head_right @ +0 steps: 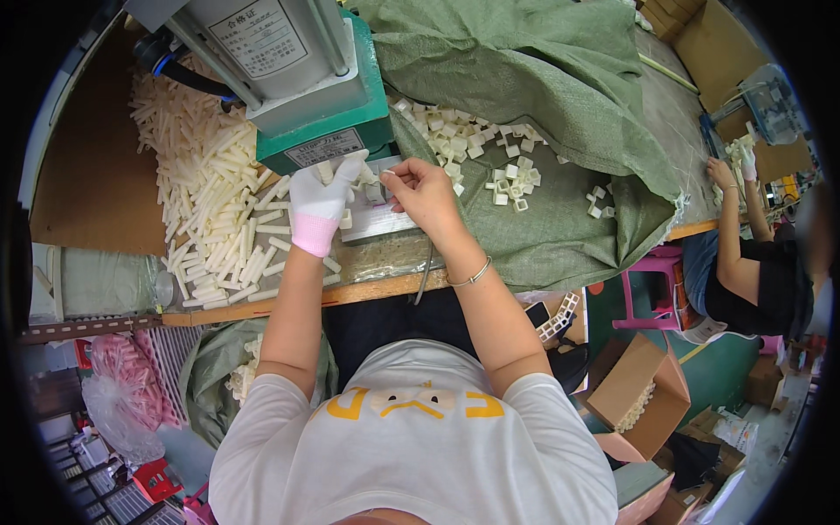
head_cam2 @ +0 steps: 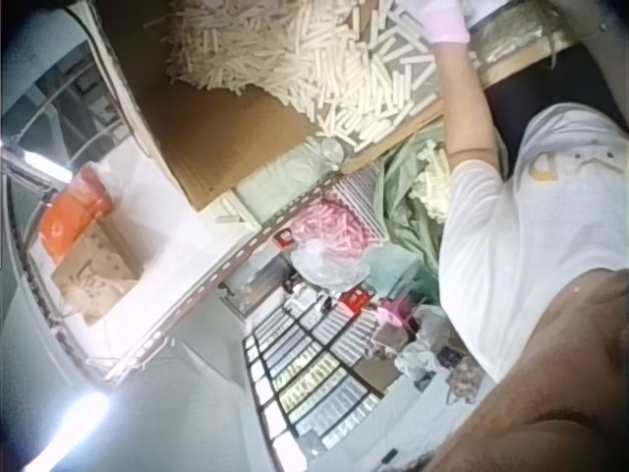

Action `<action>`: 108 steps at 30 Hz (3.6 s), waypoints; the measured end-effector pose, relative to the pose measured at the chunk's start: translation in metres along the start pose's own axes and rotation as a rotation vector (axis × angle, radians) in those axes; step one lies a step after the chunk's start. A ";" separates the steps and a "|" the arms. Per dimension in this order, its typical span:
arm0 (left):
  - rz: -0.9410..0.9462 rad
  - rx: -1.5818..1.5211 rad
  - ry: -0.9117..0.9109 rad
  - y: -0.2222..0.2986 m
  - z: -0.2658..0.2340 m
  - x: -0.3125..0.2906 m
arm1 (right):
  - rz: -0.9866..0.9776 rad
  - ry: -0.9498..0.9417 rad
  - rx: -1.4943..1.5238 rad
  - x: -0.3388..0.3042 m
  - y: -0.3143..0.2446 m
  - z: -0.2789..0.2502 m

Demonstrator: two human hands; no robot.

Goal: Manually assemble small plastic pieces and process them using a desktop pneumatic or ultrasonic press machine.

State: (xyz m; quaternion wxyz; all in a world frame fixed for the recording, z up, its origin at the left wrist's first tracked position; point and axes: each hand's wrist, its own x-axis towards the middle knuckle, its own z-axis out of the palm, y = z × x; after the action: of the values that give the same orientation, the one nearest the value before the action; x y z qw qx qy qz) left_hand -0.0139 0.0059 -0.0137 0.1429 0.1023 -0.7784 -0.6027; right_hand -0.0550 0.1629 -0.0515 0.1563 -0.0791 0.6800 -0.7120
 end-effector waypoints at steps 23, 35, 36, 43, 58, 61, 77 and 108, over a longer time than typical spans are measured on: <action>0.162 0.377 0.050 -0.001 0.003 -0.015 | -0.110 0.174 -0.649 -0.010 0.030 -0.095; 0.034 -0.132 0.206 -0.047 -0.106 0.003 | -0.071 0.155 -0.821 -0.030 0.024 -0.100; 0.031 -0.142 0.188 -0.047 -0.110 0.006 | -0.060 0.172 -0.829 -0.032 0.025 -0.100; 0.386 1.327 -0.613 -0.055 -0.104 0.013 | -0.134 0.303 -0.575 -0.035 0.005 -0.098; -0.142 -0.263 -0.154 0.001 -0.069 -0.021 | -0.013 -0.079 -0.088 -0.010 -0.034 -0.041; -0.148 -0.391 -0.109 0.004 -0.038 -0.017 | 0.076 -0.147 -0.107 0.007 -0.017 -0.022; 0.112 0.154 -0.067 -0.002 -0.008 -0.001 | 0.069 -0.093 -0.294 0.012 -0.020 -0.009; -0.506 1.192 -0.429 -0.036 -0.239 -0.218 | -0.149 0.294 -0.212 -0.012 0.001 -0.092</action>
State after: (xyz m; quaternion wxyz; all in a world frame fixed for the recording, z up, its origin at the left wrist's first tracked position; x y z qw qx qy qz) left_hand 0.2730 -0.1476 -0.0144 -0.2406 0.2207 -0.9406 -0.0929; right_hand -0.0736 0.2537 -0.0575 -0.0071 -0.0405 0.7590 -0.6498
